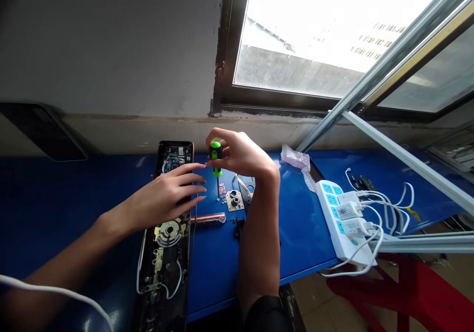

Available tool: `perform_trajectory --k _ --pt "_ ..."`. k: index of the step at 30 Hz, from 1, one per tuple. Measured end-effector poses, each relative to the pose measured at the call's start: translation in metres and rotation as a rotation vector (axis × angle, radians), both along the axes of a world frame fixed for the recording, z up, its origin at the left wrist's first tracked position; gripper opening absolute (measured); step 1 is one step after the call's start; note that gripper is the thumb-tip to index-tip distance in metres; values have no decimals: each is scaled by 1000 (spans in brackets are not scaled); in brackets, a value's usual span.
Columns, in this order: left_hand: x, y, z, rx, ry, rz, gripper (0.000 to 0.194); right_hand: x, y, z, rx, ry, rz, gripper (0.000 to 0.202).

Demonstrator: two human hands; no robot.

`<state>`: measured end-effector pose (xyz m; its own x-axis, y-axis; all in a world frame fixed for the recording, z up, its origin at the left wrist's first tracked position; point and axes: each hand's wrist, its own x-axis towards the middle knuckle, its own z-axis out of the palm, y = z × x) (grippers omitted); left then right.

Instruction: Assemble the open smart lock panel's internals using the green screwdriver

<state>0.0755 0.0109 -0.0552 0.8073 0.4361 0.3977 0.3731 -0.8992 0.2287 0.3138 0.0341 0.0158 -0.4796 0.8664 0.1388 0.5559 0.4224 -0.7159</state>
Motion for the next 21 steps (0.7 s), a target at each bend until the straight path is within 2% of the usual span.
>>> perform_trajectory --k 6,11,14,21 --pt "-5 4 4 -28 -32 -11 25 0 5 -5 -24 17 12 28" --pt "-19 10 15 -94 -162 27 22 -7 -1 5 33 63 -45 36" --pt "-32 13 25 -150 -208 54 20 -14 -8 13 74 184 -47 38" --pt "-59 17 47 -421 -108 85 23 -41 -16 18 190 481 -10 38"
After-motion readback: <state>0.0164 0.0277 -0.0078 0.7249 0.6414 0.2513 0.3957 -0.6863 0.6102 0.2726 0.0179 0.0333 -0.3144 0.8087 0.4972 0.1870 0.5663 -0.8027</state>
